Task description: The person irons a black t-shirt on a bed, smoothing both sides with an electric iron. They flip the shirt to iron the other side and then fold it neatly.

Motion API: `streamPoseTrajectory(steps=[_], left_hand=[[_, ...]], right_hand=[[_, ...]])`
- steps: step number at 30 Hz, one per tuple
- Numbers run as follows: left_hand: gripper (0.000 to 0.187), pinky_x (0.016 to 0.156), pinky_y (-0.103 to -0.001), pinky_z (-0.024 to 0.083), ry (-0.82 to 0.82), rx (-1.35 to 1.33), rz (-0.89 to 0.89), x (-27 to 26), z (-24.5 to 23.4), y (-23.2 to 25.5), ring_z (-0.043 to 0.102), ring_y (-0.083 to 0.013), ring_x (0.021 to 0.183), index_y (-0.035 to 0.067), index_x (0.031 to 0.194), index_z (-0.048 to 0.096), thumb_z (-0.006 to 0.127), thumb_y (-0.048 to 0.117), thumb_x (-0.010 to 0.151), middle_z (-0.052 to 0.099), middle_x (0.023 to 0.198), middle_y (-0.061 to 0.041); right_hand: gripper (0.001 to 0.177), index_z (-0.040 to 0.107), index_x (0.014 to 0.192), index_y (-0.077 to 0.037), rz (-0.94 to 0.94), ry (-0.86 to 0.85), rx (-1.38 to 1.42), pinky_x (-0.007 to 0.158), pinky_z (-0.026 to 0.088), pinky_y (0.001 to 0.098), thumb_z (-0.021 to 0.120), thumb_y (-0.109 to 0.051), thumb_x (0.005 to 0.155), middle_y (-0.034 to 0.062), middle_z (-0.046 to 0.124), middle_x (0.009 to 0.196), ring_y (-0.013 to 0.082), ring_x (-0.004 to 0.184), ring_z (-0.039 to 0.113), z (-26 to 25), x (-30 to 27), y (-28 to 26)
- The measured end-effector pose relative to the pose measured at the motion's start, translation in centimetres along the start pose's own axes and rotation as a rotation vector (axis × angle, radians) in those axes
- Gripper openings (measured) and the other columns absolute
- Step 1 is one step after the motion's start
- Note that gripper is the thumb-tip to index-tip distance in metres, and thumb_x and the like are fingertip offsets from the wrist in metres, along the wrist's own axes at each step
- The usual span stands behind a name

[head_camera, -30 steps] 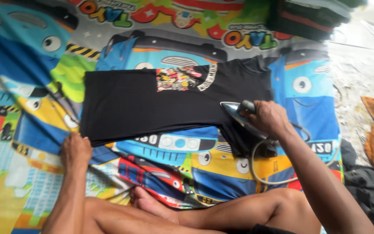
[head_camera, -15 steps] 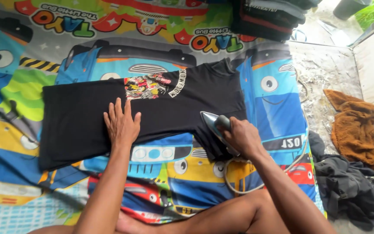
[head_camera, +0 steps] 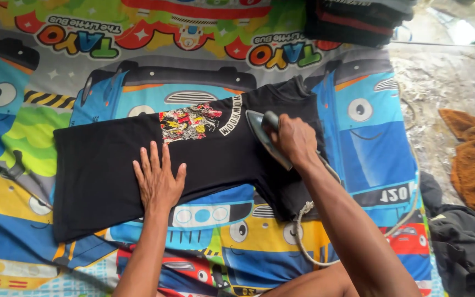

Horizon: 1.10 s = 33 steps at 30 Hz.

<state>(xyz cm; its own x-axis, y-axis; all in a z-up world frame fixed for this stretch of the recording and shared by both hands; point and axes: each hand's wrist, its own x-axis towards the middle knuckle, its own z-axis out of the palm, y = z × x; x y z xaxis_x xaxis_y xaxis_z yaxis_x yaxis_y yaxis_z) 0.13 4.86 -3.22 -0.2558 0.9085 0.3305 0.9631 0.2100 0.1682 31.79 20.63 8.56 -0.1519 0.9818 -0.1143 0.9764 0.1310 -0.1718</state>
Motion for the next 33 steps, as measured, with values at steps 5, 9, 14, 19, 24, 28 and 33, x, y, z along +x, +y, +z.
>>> streamPoseTrajectory(steps=[5,9,14,19,24,28,33], left_hand=[[0.073,0.126,-0.060,0.014,-0.022,0.026,-0.006,0.0,-0.1,0.1,0.023,-0.0386,0.157,0.015,0.159,0.042,0.039,0.059,0.101,0.031,0.169,-0.016],[0.073,0.126,-0.059,0.014,-0.018,0.042,-0.003,-0.1,0.3,-0.1,0.023,-0.0380,0.157,0.015,0.159,0.042,0.039,0.059,0.100,0.030,0.169,-0.016],[0.073,0.126,-0.059,0.014,-0.019,0.048,-0.003,0.0,-0.2,0.1,0.024,-0.0378,0.157,0.015,0.158,0.042,0.040,0.059,0.100,0.031,0.169,-0.016],[0.074,0.126,-0.059,0.014,-0.042,0.057,-0.008,0.0,0.2,-0.1,0.022,-0.0369,0.157,0.016,0.158,0.041,0.038,0.061,0.099,0.028,0.169,-0.015],[0.073,0.126,-0.059,0.014,-0.029,0.060,-0.011,-0.1,0.5,-0.2,0.022,-0.0365,0.157,0.016,0.159,0.040,0.040,0.059,0.100,0.028,0.170,-0.015],[0.074,0.127,-0.059,0.013,-0.032,0.057,-0.015,-0.1,0.9,-0.3,0.021,-0.0358,0.158,0.017,0.159,0.040,0.038,0.061,0.099,0.028,0.170,-0.014],[0.072,0.124,-0.059,0.022,0.086,0.100,0.009,-0.1,1.3,-0.3,0.032,-0.0364,0.154,0.016,0.155,0.048,0.044,0.059,0.098,0.037,0.167,-0.014]], right_hand=[[0.032,0.066,0.097,-0.004,0.064,0.019,0.038,0.075,0.059,0.0602,0.067,-0.035,0.088,0.0264,0.074,0.086,0.0500,0.088,0.074,-2.6,1.2,-2.8],[0.033,0.071,0.100,-0.004,0.123,0.035,0.063,0.076,0.059,0.0597,0.067,-0.034,0.087,0.0252,0.076,0.090,0.0489,0.090,0.074,-2.4,3.1,-2.7],[0.037,0.071,0.102,-0.003,0.187,0.077,0.072,0.074,0.060,0.0598,0.063,-0.037,0.089,0.0252,0.075,0.090,0.0491,0.089,0.074,-0.8,5.9,-2.3],[0.041,0.073,0.105,-0.004,0.283,0.082,0.089,0.075,0.061,0.0571,0.062,-0.040,0.092,0.0237,0.076,0.094,0.0466,0.090,0.075,-1.1,6.7,-2.2],[0.046,0.075,0.106,-0.003,0.357,0.104,0.087,0.074,0.060,0.0574,0.065,-0.046,0.093,0.0250,0.076,0.094,0.0470,0.091,0.075,-1.2,6.2,0.2],[0.047,0.075,0.109,-0.002,0.388,0.088,0.074,0.076,0.060,0.0578,0.066,-0.046,0.093,0.0249,0.076,0.097,0.0466,0.094,0.075,-1.1,4.6,0.9],[0.040,0.070,0.106,0.000,0.300,0.069,0.042,0.083,0.060,0.0579,0.065,-0.039,0.094,0.0262,0.075,0.102,0.0480,0.099,0.073,-2.0,1.1,0.3]])
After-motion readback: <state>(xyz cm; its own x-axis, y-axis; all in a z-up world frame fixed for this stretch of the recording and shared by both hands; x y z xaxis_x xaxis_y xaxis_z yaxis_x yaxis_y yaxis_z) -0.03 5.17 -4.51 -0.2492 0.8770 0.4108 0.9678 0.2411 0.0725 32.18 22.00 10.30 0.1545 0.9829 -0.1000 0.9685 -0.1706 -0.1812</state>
